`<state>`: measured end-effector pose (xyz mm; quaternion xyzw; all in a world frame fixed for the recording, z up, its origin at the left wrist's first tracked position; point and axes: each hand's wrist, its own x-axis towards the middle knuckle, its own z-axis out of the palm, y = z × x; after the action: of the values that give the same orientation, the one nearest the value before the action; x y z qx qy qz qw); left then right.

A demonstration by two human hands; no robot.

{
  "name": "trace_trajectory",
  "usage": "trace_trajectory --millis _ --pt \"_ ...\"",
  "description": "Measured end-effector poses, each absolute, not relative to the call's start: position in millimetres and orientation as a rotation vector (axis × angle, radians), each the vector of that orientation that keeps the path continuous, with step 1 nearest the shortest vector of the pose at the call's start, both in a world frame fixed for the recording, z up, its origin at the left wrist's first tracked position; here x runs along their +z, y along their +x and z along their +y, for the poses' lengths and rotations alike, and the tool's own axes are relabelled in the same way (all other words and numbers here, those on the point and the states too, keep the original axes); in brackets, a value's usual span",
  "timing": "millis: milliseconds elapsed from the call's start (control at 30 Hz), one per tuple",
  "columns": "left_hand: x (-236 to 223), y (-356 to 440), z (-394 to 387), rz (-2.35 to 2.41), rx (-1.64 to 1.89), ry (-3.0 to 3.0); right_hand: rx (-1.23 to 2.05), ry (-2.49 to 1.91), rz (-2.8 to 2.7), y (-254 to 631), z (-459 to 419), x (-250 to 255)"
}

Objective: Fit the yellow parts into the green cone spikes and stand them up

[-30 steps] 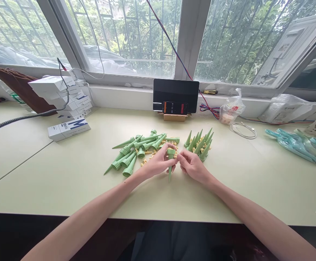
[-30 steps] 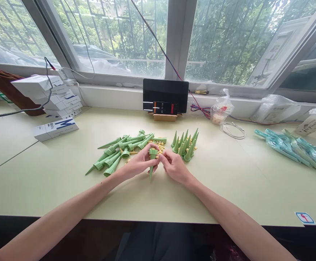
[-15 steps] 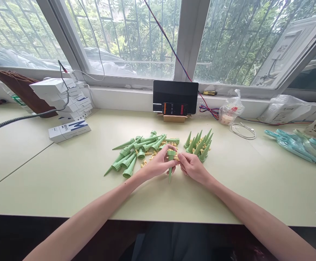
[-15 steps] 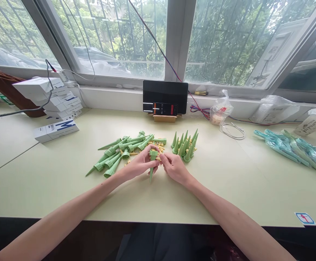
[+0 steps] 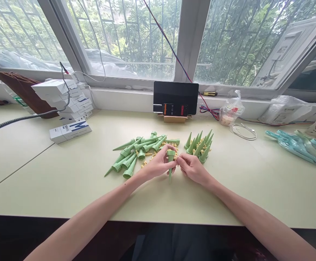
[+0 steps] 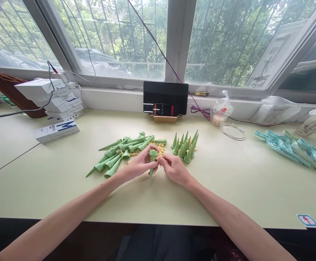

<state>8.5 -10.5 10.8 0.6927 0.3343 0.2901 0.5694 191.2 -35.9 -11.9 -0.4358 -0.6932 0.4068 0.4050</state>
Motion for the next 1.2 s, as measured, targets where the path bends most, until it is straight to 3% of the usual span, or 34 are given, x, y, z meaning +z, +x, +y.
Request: trace_trajectory --millis 1200 --pt "12.0 8.0 -10.6 0.729 0.67 1.586 1.029 -1.043 -1.781 194.2 -31.4 -19.9"
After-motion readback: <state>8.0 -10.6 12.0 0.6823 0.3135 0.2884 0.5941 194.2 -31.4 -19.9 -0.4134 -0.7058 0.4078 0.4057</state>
